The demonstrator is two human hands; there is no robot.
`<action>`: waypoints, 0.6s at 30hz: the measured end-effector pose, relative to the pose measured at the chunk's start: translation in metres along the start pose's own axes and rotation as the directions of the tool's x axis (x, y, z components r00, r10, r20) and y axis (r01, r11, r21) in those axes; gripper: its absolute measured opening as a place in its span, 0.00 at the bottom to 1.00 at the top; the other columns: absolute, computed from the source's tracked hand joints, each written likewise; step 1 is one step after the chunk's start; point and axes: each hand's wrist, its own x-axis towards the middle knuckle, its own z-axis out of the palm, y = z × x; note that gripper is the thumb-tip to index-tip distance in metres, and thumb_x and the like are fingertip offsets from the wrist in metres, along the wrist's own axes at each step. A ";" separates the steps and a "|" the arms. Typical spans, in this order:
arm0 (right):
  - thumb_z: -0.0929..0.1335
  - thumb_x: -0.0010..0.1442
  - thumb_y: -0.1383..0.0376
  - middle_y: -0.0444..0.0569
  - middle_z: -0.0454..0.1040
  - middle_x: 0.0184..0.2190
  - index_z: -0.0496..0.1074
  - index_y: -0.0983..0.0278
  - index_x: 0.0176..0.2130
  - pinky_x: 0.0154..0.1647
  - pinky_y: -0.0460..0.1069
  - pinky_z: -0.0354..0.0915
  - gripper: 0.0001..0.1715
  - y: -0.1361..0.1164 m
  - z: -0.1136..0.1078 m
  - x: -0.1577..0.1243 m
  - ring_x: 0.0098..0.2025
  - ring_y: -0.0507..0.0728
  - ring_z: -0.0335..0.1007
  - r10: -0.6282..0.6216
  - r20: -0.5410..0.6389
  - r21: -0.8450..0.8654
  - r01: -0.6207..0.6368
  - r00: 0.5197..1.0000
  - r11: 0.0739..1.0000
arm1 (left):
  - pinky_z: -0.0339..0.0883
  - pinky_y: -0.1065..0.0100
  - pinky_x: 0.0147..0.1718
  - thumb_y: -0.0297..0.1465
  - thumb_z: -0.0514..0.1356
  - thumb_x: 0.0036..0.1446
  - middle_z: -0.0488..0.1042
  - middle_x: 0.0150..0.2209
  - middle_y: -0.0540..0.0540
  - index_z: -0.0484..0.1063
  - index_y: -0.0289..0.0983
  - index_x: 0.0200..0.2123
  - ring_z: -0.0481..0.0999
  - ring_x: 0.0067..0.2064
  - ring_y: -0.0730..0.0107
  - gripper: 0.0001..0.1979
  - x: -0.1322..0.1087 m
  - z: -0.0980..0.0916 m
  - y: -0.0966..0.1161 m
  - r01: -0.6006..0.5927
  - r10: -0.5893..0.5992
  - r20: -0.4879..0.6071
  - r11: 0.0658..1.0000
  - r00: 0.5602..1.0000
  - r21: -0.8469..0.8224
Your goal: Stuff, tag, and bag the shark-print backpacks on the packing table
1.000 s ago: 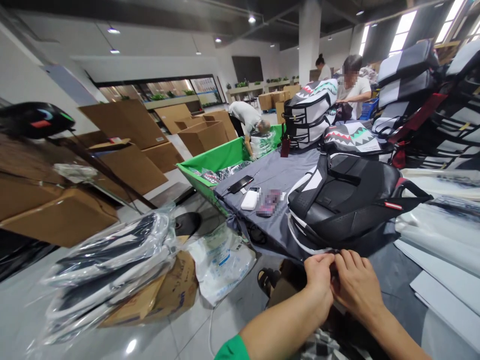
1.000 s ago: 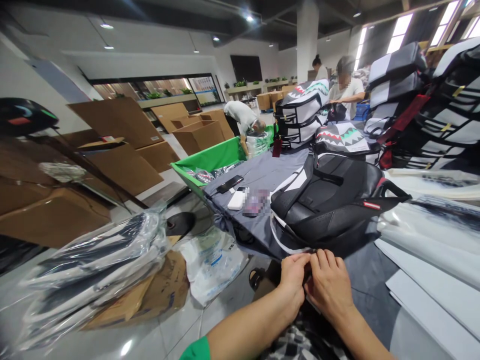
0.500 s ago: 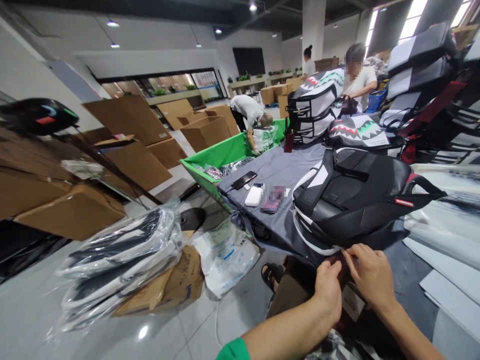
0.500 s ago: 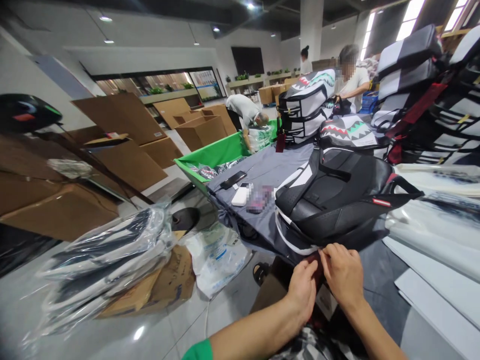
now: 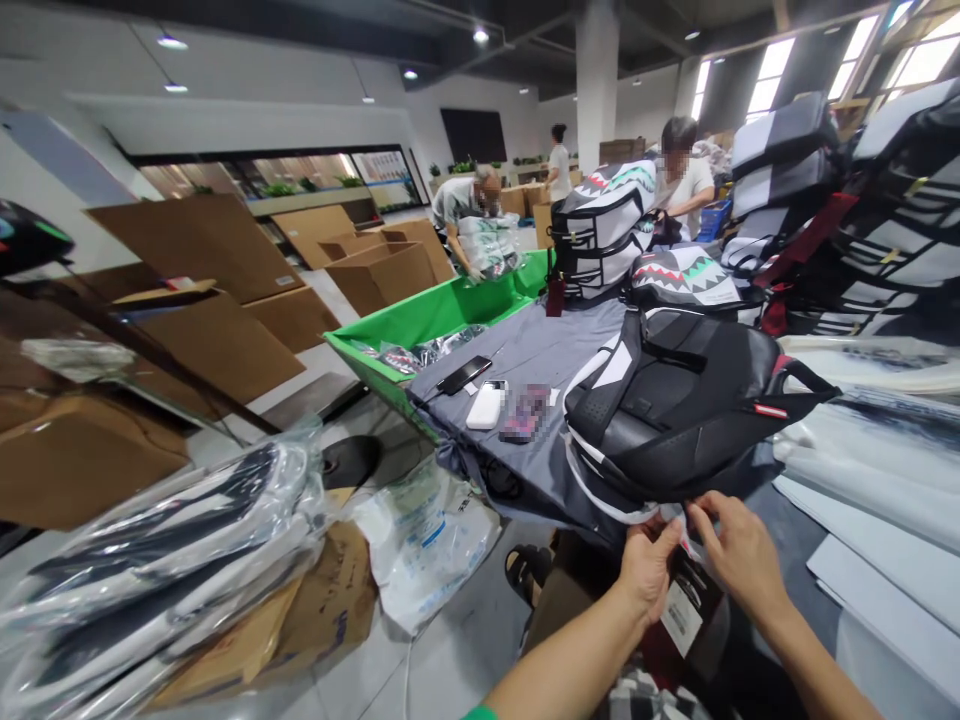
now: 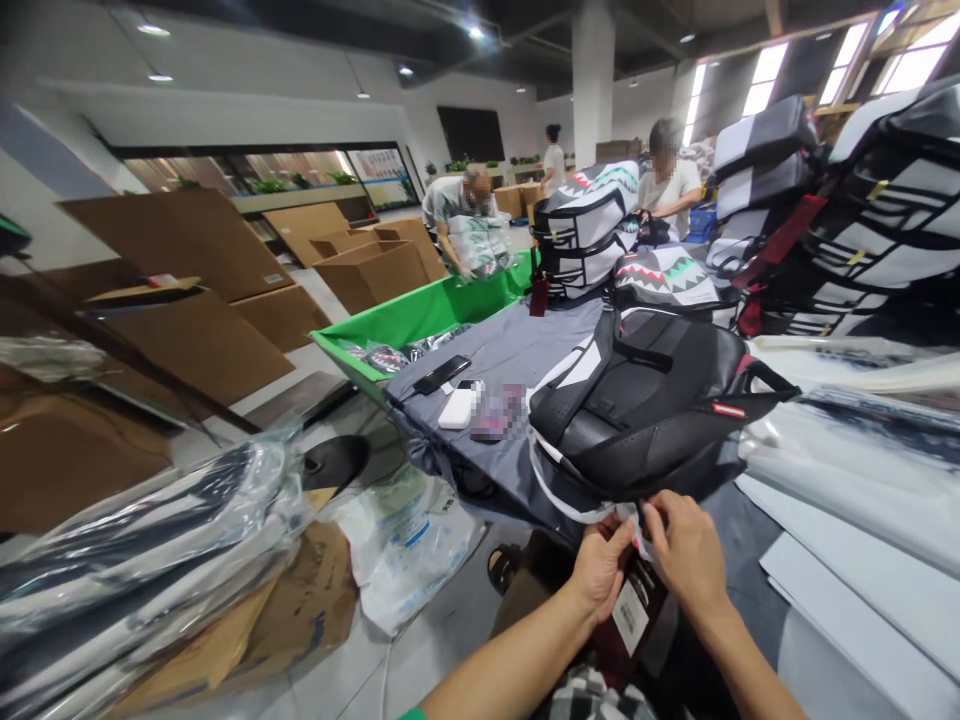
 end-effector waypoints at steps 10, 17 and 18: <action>0.62 0.44 0.37 0.54 0.75 0.31 0.71 0.57 0.32 0.31 0.57 0.61 0.30 0.081 -0.207 -0.135 0.27 0.62 0.66 0.533 -0.617 -0.116 -0.737 0.579 0.666 | 0.75 0.70 0.37 0.43 0.81 0.27 0.80 0.36 0.49 0.76 0.37 0.38 0.82 0.37 0.66 0.34 -0.003 -0.005 0.005 0.142 -0.114 -0.176 0.978 0.978 0.156; 0.66 0.33 0.42 0.60 0.77 0.30 0.74 0.60 0.24 0.35 0.59 0.63 0.26 0.148 -0.285 -0.199 0.36 0.69 0.72 0.757 -0.603 0.229 -0.855 0.251 0.465 | 0.79 0.68 0.34 0.41 0.80 0.33 0.82 0.36 0.44 0.76 0.35 0.39 0.83 0.38 0.60 0.31 0.005 -0.016 0.006 0.238 -0.193 -0.201 0.942 0.961 0.235; 0.65 0.33 0.42 0.59 0.78 0.29 0.74 0.60 0.24 0.34 0.58 0.64 0.27 0.157 -0.282 -0.199 0.35 0.69 0.73 0.765 -0.594 0.270 -0.835 0.248 0.480 | 0.79 0.67 0.34 0.40 0.80 0.35 0.82 0.36 0.44 0.75 0.35 0.39 0.83 0.38 0.60 0.29 0.004 -0.015 0.007 0.251 -0.203 -0.209 0.938 0.957 0.240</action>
